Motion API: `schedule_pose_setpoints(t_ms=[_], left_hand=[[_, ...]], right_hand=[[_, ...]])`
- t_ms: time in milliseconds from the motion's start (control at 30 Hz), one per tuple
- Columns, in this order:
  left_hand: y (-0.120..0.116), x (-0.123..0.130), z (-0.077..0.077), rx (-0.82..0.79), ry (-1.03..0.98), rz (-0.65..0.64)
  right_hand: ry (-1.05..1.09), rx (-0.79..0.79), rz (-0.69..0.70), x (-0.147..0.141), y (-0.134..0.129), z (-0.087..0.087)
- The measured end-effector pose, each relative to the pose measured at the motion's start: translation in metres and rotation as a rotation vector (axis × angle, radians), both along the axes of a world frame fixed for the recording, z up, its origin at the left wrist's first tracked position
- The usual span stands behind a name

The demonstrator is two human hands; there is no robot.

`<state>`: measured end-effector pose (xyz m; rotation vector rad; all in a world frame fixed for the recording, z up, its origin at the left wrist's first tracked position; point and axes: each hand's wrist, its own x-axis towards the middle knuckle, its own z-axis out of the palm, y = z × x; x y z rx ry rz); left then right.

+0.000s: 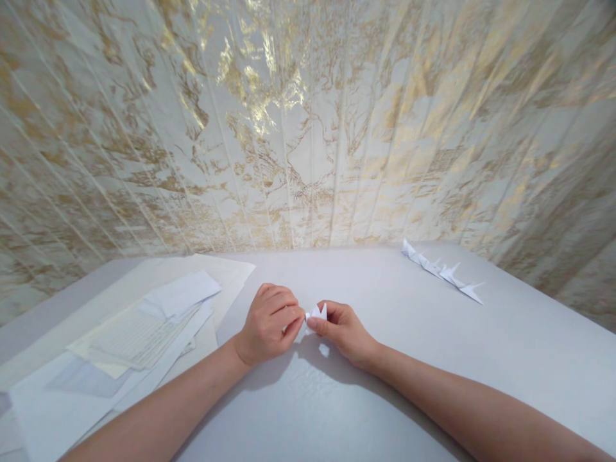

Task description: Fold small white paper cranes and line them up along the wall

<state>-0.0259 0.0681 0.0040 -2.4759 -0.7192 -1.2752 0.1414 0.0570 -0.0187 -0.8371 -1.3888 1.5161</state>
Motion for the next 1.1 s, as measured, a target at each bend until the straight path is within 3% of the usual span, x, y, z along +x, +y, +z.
schedule_pose_setpoints(t_ms=[700, 1100], left_hand=[[-0.0027, 0.0004, 0.0015, -0.017, 0.078, -0.030], [-0.0043, 0.0020, 0.0023, 0.010, 0.053, -0.016]], right_hand=[[-0.097, 0.104, -0.147, -0.0027, -0.0023, 0.0029], [-0.307, 0.450, -0.293, -0.0007, 0.0005, 0.0004]])
